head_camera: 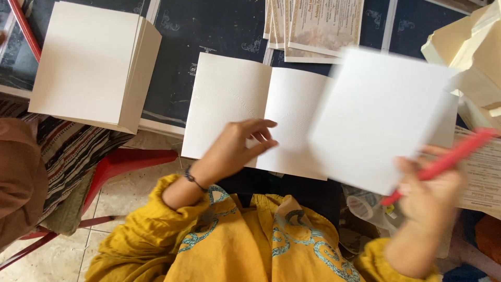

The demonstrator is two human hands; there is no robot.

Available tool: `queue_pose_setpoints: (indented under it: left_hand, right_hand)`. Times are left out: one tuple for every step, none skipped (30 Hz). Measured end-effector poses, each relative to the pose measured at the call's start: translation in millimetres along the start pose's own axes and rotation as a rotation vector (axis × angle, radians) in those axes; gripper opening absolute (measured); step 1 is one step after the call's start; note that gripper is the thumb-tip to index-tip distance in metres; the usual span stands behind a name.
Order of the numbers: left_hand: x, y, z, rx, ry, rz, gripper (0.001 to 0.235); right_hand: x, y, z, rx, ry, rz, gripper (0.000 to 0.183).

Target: Assembling and creasing paper invitations by hand using a creasing tool in a print shop finishing area.

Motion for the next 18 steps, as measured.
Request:
queue_pose_setpoints:
  left_hand:
    - [-3, 5, 1, 0.000, -0.003, -0.001, 0.040]
    - [-7, 11, 1, -0.009, -0.076, 0.043, 0.045]
    - [-11, 17, 2, -0.018, -0.148, 0.086, 0.051]
    - [-18, 19, 2, -0.018, -0.150, 0.085, 0.051]
    - [-26, 21, 3, 0.040, -0.138, 0.158, 0.044]
    - [-34, 22, 3, 0.099, -0.127, 0.231, 0.039]
    - [-34, 20, 3, 0.101, -0.131, 0.231, 0.039]
    - [-33, 18, 3, 0.125, -0.136, 0.321, 0.042]
    - [-33, 17, 4, 0.148, -0.140, 0.412, 0.045]
    - [-37, 18, 4, 0.150, -0.141, 0.412, 0.045]
    - [-40, 18, 5, 0.161, -0.155, 0.477, 0.046]
    - [-44, 19, 6, 0.170, -0.168, 0.542, 0.046]
    - [-44, 20, 5, 0.170, -0.169, 0.541, 0.046]
    - [-45, 21, 5, 0.172, -0.169, 0.576, 0.047]
    - [-46, 21, 5, 0.173, -0.170, 0.612, 0.047]
    - [-47, 22, 4, 0.171, -0.171, 0.610, 0.047]
    - [-48, 22, 4, 0.177, -0.169, 0.589, 0.048]
    - [-50, 23, 3, 0.182, -0.167, 0.570, 0.048]
  right_hand:
    - [0, 18, -3, -0.002, 0.003, 0.000, 0.042]
    - [1, 36, -8, -0.052, 0.055, 0.021, 0.041]
    - [2, 55, -12, -0.101, 0.107, 0.042, 0.040]
    - [-3, 65, -13, -0.102, 0.108, 0.042, 0.040]
    - [-8, 76, -15, -0.116, 0.065, 0.010, 0.039]
    - [-12, 88, -16, -0.130, 0.022, -0.020, 0.037]
    - [-11, 92, -15, -0.133, 0.023, -0.018, 0.037]
    - [-9, 96, -14, -0.142, 0.026, -0.033, 0.035]
    - [-7, 99, -13, -0.150, 0.029, -0.048, 0.034]
    - [-1, 100, -13, -0.152, 0.029, -0.048, 0.034]
    - [4, 102, -13, -0.162, 0.033, -0.048, 0.034]
    - [9, 103, -12, -0.170, 0.037, -0.049, 0.034]
    - [9, 104, -12, -0.171, 0.038, -0.050, 0.034]
    - [10, 107, -13, -0.172, 0.040, -0.056, 0.034]
    - [11, 109, -13, -0.173, 0.042, -0.061, 0.033]
    - [11, 110, -12, -0.173, 0.044, -0.063, 0.033]
    - [12, 110, -12, -0.174, 0.061, -0.057, 0.033]
    - [12, 111, -12, -0.173, 0.079, -0.050, 0.033]
Point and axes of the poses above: each hand's wrist, its own z-axis towards the middle knuckle, its own y-axis out of the palm, x = y × z, the point moved 1 cm from there along z, towards the middle knuckle, and after that the axes turned 12 degrees about -y, right-handed, at the moved point
